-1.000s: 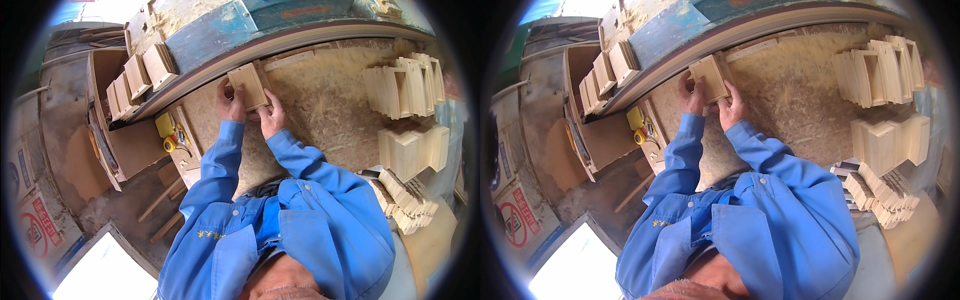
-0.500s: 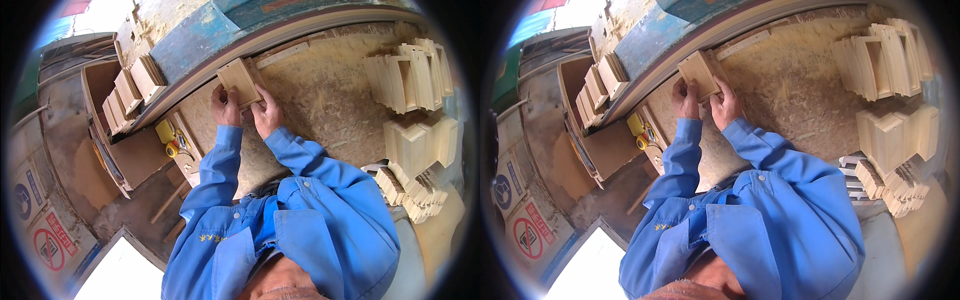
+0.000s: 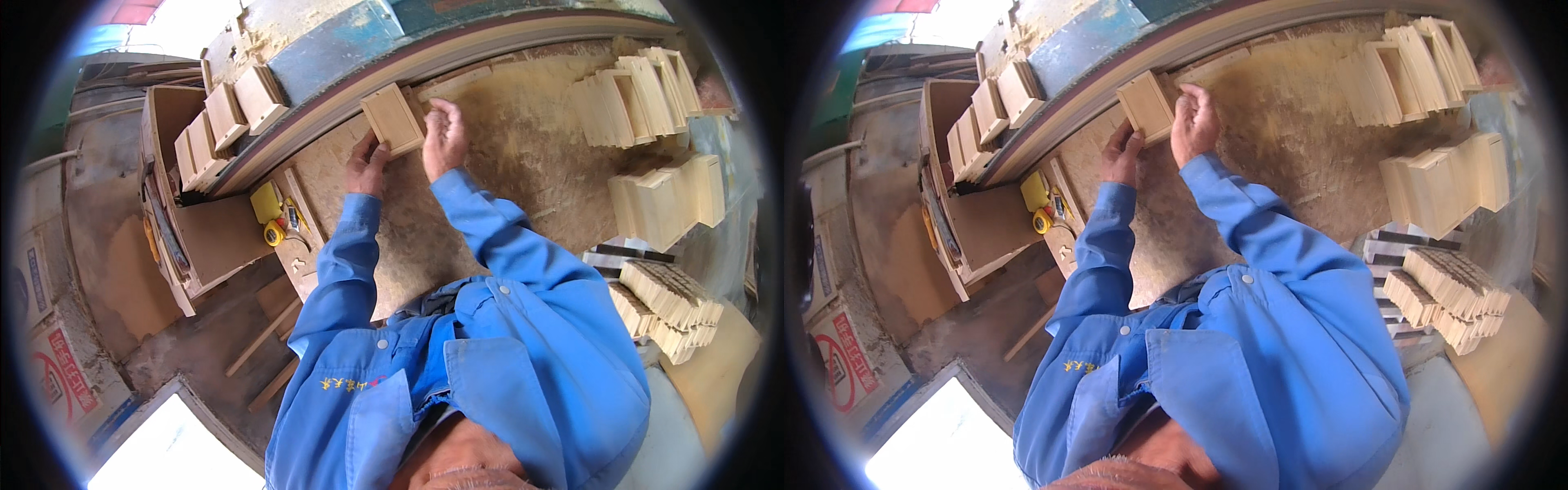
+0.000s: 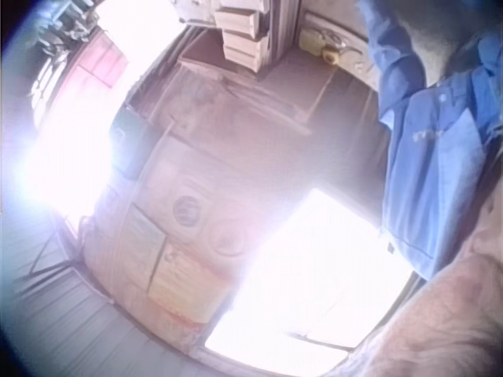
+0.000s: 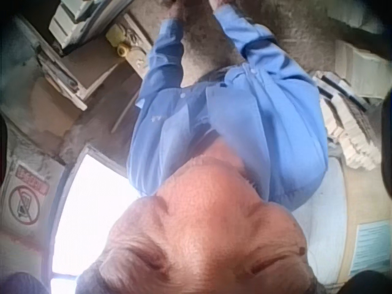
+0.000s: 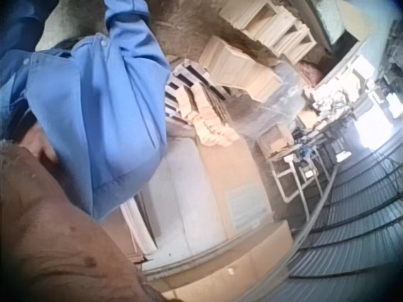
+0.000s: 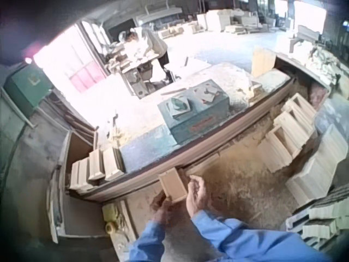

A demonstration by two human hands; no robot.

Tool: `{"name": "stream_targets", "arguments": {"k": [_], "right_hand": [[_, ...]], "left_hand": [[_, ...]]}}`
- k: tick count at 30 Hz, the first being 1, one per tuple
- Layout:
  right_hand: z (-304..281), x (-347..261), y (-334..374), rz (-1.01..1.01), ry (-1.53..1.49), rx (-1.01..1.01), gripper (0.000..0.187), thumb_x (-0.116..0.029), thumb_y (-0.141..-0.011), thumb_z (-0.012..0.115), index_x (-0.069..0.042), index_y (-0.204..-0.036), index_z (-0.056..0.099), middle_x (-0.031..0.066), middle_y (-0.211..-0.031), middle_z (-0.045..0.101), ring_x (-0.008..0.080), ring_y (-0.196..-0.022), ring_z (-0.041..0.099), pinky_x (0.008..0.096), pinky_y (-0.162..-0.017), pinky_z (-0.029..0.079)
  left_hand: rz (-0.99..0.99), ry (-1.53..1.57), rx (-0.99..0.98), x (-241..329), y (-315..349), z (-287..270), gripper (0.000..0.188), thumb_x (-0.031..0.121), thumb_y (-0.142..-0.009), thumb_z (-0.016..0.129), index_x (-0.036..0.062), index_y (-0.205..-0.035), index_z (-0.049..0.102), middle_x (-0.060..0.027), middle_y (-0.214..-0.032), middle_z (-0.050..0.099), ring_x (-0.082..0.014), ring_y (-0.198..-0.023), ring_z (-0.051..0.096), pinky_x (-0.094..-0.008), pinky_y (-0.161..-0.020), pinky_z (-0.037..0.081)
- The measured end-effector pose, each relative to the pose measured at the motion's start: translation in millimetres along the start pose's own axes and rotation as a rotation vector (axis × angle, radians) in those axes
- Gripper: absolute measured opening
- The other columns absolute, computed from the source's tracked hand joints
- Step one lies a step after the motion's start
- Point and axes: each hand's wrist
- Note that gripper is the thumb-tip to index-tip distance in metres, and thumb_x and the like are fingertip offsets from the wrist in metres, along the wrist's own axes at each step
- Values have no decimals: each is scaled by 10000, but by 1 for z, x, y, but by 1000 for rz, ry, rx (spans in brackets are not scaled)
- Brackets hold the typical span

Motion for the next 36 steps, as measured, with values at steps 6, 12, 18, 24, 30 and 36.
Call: {"name": "stream_targets", "arguments": {"k": [6,12,18,24,30,36], "right_hand": [[45,26,-8,-93,82,149,214,-164,-1007,580,-9,-1130,661,72,-1000,662,170,-917,607,309,-842,506],[58,24,-5,-28,54,283,244,-189,-1014,584,18,-1129,640,87,-1028,670,164,-932,615,302,-841,504],[59,26,-5,4,41,291,235,-174,-1003,608,12,-1144,636,85,-1069,670,151,-931,621,293,-824,502],[61,17,-3,17,51,278,220,-159,-993,597,19,-1118,630,83,-1060,660,142,-931,598,292,-839,493],[64,10,-3,10,133,302,224,-180,-993,594,15,-1094,636,69,-1036,662,135,-902,594,290,-823,493],[64,10,-3,9,155,307,231,-197,-994,599,16,-1073,642,71,-1028,667,138,-893,605,292,-818,496]], "left_hand": [[-15,-36,73,-15,1,6,488,234,-961,660,70,-1415,588,-168,-1239,670,-228,-1106,644,-349,-968,508],[68,-171,97,1,6,6,496,254,-954,667,67,-1407,593,-178,-1131,699,-264,-1065,633,-379,-959,493],[79,-183,121,11,2,7,497,236,-942,701,37,-1387,605,-185,-1079,682,-273,-1002,624,-373,-901,505],[46,-225,108,8,1,4,505,229,-943,699,16,-1389,597,-175,-1054,642,-274,-997,610,-374,-900,499],[64,-217,96,5,0,3,521,224,-946,691,15,-1410,578,-165,-1080,630,-265,-1016,596,-364,-919,488],[78,-182,101,6,0,4,508,174,-938,702,13,-1404,582,-170,-1067,613,-282,-1009,590,-372,-905,494]]}}
Point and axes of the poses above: each hand's wrist, its own y-axis away from the middle knuckle, its own z-axis out of the palm, x = y × z
